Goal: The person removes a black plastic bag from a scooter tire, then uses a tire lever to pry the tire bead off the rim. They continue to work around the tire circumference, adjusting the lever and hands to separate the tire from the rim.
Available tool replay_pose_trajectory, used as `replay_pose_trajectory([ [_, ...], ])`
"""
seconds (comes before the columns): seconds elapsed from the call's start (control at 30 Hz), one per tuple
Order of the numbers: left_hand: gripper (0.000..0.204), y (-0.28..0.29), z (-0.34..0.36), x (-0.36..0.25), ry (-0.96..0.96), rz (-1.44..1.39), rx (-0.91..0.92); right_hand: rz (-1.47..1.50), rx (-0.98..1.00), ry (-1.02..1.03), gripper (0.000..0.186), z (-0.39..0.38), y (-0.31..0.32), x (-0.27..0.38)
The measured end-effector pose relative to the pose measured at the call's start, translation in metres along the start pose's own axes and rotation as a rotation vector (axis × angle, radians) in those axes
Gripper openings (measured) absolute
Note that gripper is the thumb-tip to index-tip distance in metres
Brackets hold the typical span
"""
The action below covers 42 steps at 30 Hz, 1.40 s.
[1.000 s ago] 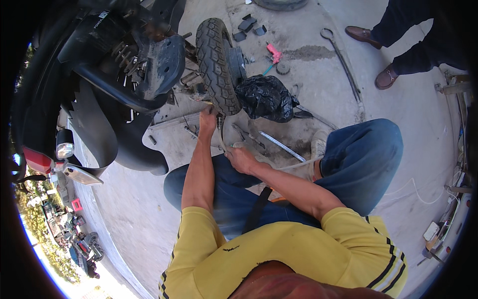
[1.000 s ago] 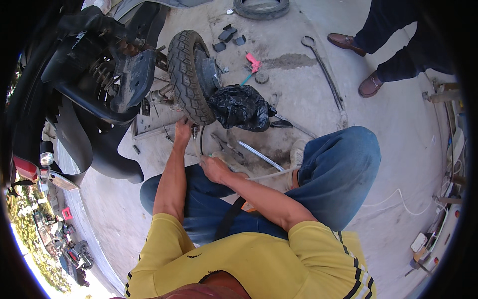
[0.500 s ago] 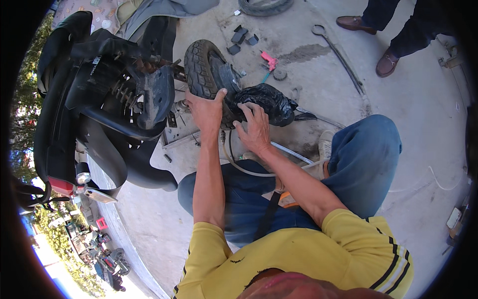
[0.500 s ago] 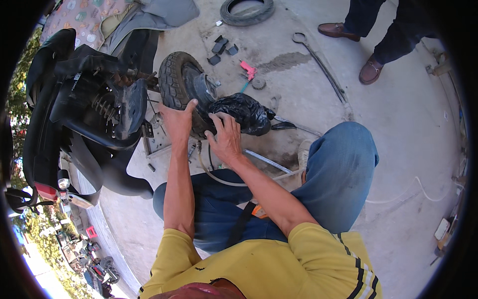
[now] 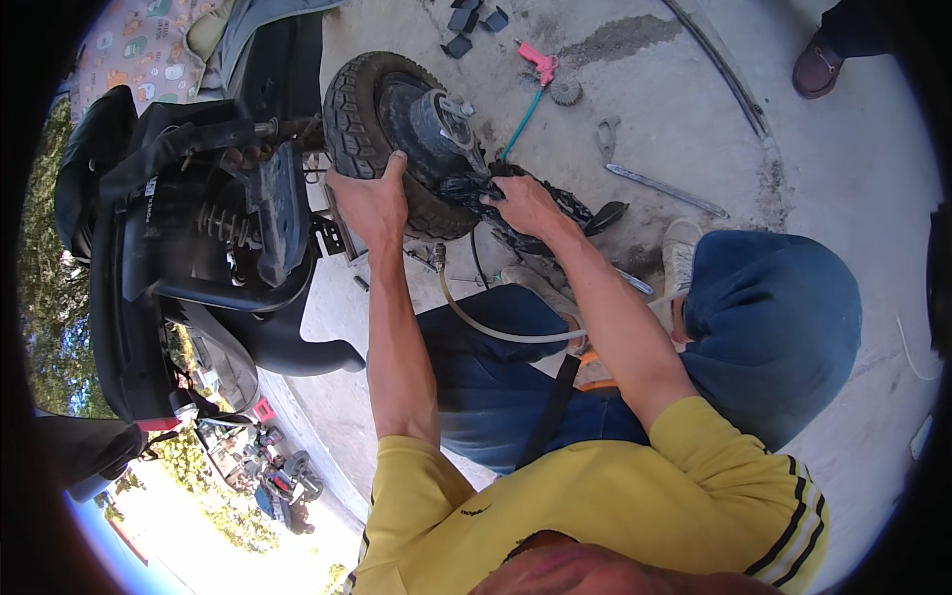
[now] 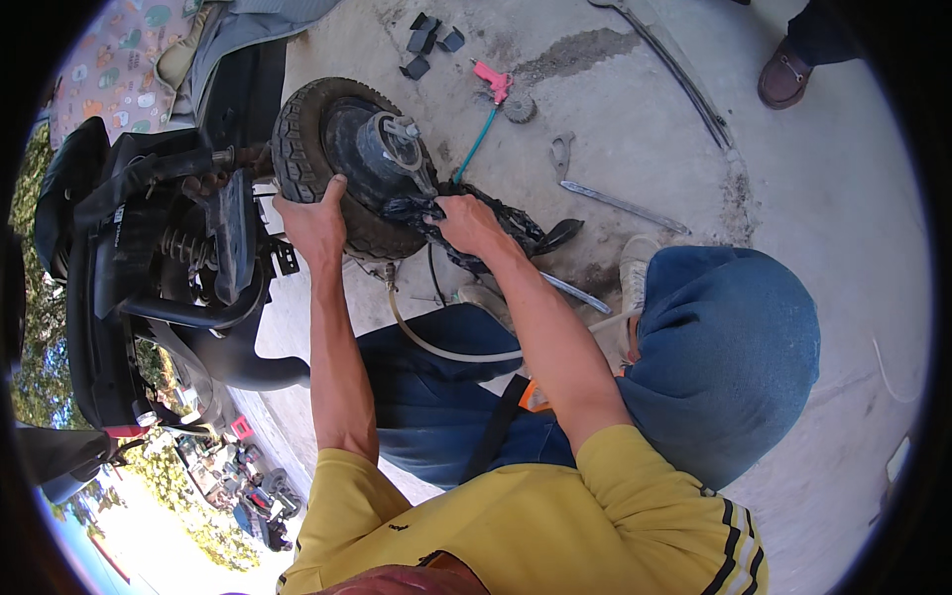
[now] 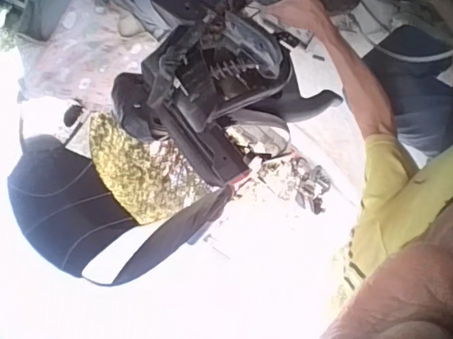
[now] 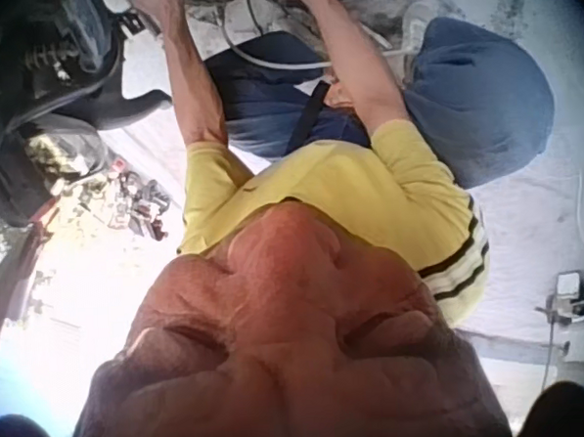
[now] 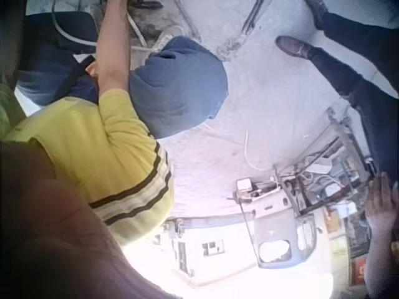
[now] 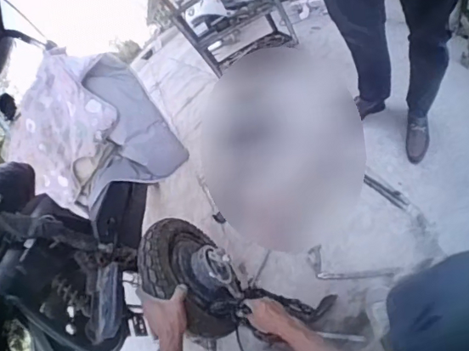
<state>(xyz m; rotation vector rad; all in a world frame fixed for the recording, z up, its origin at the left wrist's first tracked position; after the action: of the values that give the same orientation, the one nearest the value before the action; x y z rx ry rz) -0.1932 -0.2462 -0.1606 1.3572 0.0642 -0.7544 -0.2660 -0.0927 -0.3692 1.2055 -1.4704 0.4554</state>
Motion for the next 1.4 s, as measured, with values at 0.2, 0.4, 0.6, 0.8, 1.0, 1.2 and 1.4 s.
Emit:
replay_pose_trajectory([
  [0.2,0.095,0.0,-0.004,0.011,-0.069,-0.114,-0.041,0.221,0.106,-0.02,0.046,-0.065,-0.031,0.057],
  [0.4,0.092,-0.003,-0.012,0.013,-0.093,-0.226,-0.049,0.125,0.101,-0.003,0.037,-0.076,-0.044,0.058],
  [0.6,0.094,-0.012,-0.029,0.024,-0.109,-0.255,-0.099,0.153,0.073,-0.042,0.027,-0.076,-0.059,0.038],
  [0.8,0.097,-0.02,-0.046,0.039,-0.1,-0.341,-0.105,0.154,0.035,-0.088,0.023,-0.078,-0.065,0.025],
  [1.0,0.096,-0.02,-0.044,0.043,-0.077,-0.345,-0.118,0.181,0.035,-0.104,0.024,-0.074,-0.073,0.019],
  [1.2,0.097,-0.019,-0.045,0.041,-0.071,-0.301,-0.124,0.181,0.015,-0.106,0.026,-0.073,-0.076,0.016],
  [1.4,0.091,-0.02,-0.046,0.043,-0.103,-0.356,-0.142,0.189,-0.049,-0.097,0.023,-0.071,-0.079,0.012],
])
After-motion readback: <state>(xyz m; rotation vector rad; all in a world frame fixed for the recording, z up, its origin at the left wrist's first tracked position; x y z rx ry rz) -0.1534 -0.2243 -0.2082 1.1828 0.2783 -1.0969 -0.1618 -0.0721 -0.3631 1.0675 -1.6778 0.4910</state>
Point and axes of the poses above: each hand's wrist, its own z-axis towards the middle knuckle, its own y-axis out of the back of the hand, x = y × z, the point moved 7 cm from there along z, towards the middle knuckle, and after that the axes turned 4 degrees about -z, right-handed, at the moved point
